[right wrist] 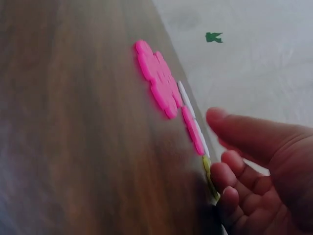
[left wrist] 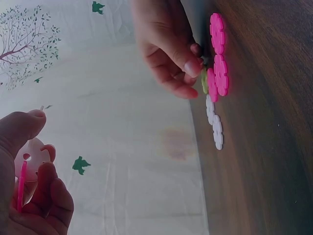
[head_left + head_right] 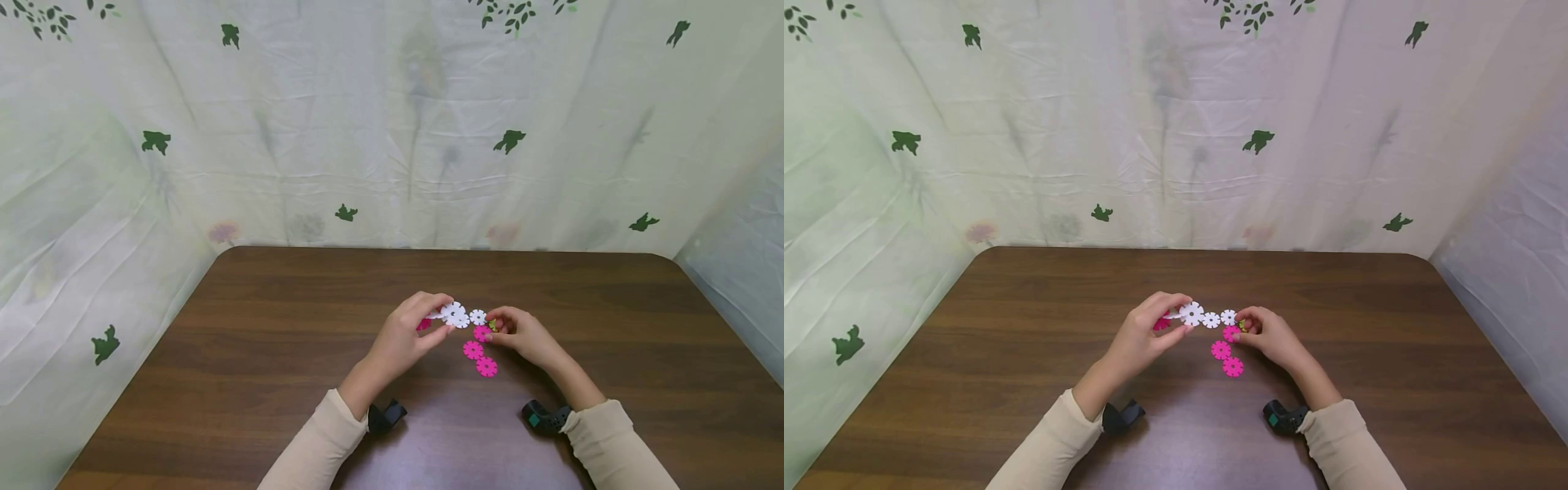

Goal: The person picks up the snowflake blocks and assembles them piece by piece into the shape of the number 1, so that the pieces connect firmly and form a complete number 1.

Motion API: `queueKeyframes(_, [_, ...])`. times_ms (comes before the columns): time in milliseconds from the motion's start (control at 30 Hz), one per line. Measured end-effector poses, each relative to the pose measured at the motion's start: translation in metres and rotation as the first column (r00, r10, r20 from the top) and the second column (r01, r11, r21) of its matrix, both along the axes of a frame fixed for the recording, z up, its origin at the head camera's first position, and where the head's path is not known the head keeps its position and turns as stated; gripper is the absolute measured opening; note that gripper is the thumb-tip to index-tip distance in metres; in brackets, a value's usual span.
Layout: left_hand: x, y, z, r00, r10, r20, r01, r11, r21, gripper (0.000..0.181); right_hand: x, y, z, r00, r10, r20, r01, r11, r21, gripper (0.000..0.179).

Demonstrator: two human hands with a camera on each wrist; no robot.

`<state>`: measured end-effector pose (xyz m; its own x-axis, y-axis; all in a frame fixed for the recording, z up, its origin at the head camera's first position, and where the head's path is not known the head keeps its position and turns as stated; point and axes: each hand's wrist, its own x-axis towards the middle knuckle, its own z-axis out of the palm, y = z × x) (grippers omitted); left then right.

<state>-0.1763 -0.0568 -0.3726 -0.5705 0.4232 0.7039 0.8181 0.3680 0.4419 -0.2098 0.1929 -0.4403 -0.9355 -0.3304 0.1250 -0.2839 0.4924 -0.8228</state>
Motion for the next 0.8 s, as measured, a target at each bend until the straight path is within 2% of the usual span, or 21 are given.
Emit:
queueKeyframes(233, [0.0008,-0.0001,0.0008,1.000,-0.003,-0.001,0.003,1.000,-0.008,0.035,0.0006,-0.0048,-0.0026,0.995,-0.036,-0.095,0.047,0.992,0.115,0.023])
queueKeyframes(400, [0.0006,-0.0004,0.0005,1.000,-0.003,0.000,0.003,1.000,-0.010,0.035,0.0015,-0.0058,-0.0010,0.992,-0.036,-0.120,0.054,0.987,0.154,0.023])
queueKeyframes(600, [0.0002,-0.0002,-0.0002,1.000,-0.007,0.001,0.007,1.000,-0.003,0.035,0.0034,-0.0063,0.0023,0.997,-0.012,-0.078,0.020,0.995,0.099,0.025])
queueKeyframes(800, [-0.0002,-0.0001,-0.0007,1.000,-0.008,0.009,0.008,1.000,0.000,0.035,0.0027,-0.0066,0.0057,0.998,-0.005,-0.056,0.005,1.000,0.013,0.015])
